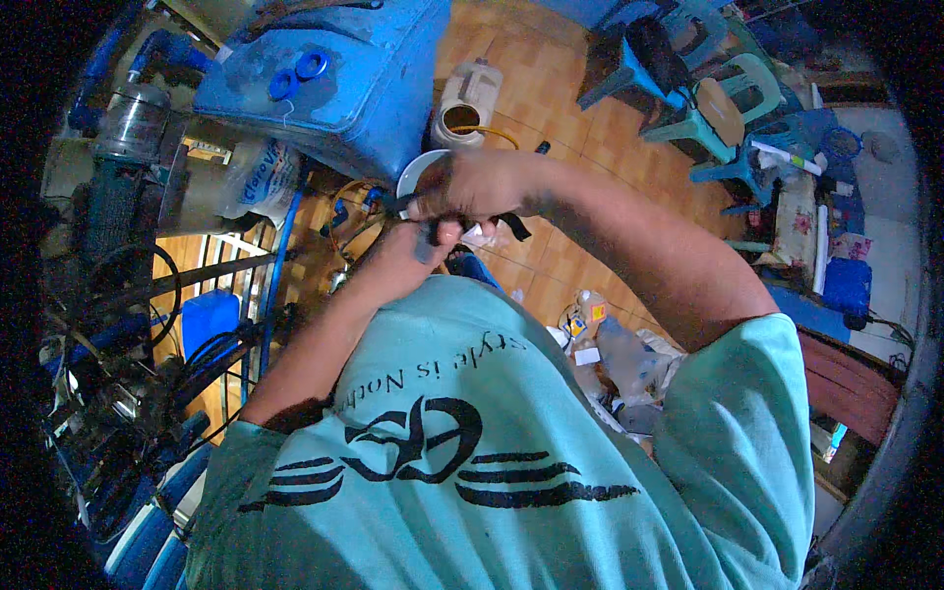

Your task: The person retrieves a black strap from a storage area, cuts it with scissors, and uses it to secure a hose connection on a water filtration system. The person wraps the strap around the hose and tightens it by hand.

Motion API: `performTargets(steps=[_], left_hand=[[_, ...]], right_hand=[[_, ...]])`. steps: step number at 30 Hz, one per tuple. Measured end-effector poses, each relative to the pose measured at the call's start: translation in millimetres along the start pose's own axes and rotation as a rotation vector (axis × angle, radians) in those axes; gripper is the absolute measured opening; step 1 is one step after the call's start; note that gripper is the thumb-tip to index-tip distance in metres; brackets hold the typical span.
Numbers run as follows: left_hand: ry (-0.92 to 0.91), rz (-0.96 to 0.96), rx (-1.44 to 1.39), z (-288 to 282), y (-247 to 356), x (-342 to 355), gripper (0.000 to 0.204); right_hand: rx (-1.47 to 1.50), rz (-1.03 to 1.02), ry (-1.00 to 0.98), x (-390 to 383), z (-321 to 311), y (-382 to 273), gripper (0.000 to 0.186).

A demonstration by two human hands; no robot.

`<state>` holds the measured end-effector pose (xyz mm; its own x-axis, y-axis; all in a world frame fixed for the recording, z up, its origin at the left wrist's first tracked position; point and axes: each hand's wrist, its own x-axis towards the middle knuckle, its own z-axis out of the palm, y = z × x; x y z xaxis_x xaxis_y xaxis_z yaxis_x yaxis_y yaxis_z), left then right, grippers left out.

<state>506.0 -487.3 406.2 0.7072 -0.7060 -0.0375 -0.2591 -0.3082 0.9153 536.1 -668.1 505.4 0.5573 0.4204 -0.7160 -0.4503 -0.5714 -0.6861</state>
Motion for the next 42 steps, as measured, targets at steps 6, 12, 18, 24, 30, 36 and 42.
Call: performTargets(steps=[6,12,18,24,30,36,42], left_hand=[[-0.076,-0.168,-0.137,-11,0,-1,0.028],[-0.103,-0.157,-0.15,-3,-17,-10,0.03],[-0.117,-0.097,-0.008,9,-23,-9,0.028],[-0.201,-0.148,-0.006,15,-25,-9,0.022],[-0.226,-0.191,-0.179,10,-15,-15,0.029],[-0.274,-0.333,-0.493,11,-18,-20,0.04],[-0.402,-0.523,-0.73,-11,2,-23,0.041]], right_hand=[[0.513,0.136,0.205,-36,24,20,0.034],[0.386,0.083,0.298,-43,63,50,0.017],[0.445,0.243,0.248,-41,64,74,0.025],[0.469,0.157,0.335,-74,79,53,0.026],[0.436,0.108,0.24,-88,96,112,0.026],[0.391,0.113,0.13,-1,86,156,0.028],[-0.046,-0.636,0.238,80,44,127,0.021]])
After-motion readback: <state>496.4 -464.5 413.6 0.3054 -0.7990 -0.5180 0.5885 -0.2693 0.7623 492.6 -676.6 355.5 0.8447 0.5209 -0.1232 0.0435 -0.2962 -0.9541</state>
